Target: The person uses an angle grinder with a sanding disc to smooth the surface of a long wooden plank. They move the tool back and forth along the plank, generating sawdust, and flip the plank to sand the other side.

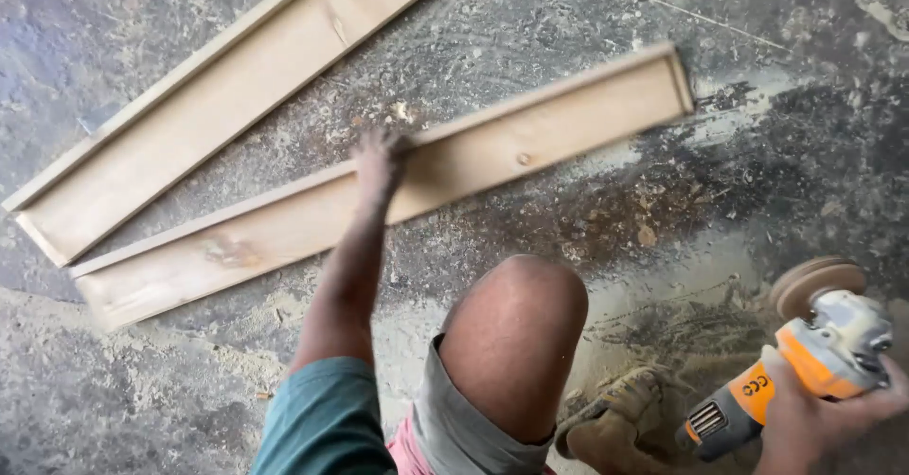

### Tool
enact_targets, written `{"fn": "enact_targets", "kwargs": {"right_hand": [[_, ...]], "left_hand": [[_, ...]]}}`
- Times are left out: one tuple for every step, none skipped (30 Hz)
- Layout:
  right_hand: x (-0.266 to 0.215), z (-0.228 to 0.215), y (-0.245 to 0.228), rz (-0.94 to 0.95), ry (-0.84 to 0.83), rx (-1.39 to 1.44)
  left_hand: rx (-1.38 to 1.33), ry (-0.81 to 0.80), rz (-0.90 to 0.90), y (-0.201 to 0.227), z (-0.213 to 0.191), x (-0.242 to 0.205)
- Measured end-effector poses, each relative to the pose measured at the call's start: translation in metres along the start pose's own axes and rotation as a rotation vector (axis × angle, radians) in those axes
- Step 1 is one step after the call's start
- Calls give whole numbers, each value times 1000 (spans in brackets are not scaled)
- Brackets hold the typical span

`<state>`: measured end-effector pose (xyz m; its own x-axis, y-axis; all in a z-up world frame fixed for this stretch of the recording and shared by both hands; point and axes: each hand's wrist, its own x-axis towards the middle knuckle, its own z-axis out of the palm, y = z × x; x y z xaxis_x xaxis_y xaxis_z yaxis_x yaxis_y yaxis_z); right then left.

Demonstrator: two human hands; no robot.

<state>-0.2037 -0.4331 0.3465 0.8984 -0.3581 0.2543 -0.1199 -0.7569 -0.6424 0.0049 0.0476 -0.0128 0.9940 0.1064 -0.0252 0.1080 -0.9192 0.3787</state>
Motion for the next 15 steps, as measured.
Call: {"fn": "enact_targets", "kwargs": {"right_hand": [[-2, -3, -6, 2, 1, -13], [-4, -6, -12, 15, 13, -57], [-5, -5, -16, 26, 26, -90], [-5, -3, -11, 25, 29, -94], [-10, -4, -6, 34, 40, -104], [-14, -6, 0, 43, 51, -115], [-19, -7, 3, 47, 55, -122], [-22, -9, 7, 55, 53, -140], [-26, -9, 11, 67, 52, -155], [-25, -6, 12, 75, 58, -157], [-27, -5, 13, 95, 65, -178], [-29, -5, 14, 115, 72, -200], [-28, 0, 18, 122, 71, -202], [-28, 3, 21, 141, 71, -103], [-26, 8, 26, 151, 75, 0]], "left_hand": [[-11, -8, 3, -10, -12, -2], [30, 34, -7, -20, -24, -3], [77, 83, -18, -33, -38, -1], [73, 83, -16, -35, -36, 8], [113, 0, -26, -39, -34, 8], [153, -82, -35, -42, -31, 9], [149, -87, -28, -36, -42, 4], [123, -10, 14, -30, -52, -1], [101, 68, 59, -25, -64, -3], [101, 65, 69, -22, -72, -3], [86, 122, 106, -20, -79, -10], [71, 179, 143, -19, -86, -17], [72, 173, 146, -6, -101, -31], [66, 3, 115, 6, -116, -45], [58, -157, 80, 19, -130, -59]]}}
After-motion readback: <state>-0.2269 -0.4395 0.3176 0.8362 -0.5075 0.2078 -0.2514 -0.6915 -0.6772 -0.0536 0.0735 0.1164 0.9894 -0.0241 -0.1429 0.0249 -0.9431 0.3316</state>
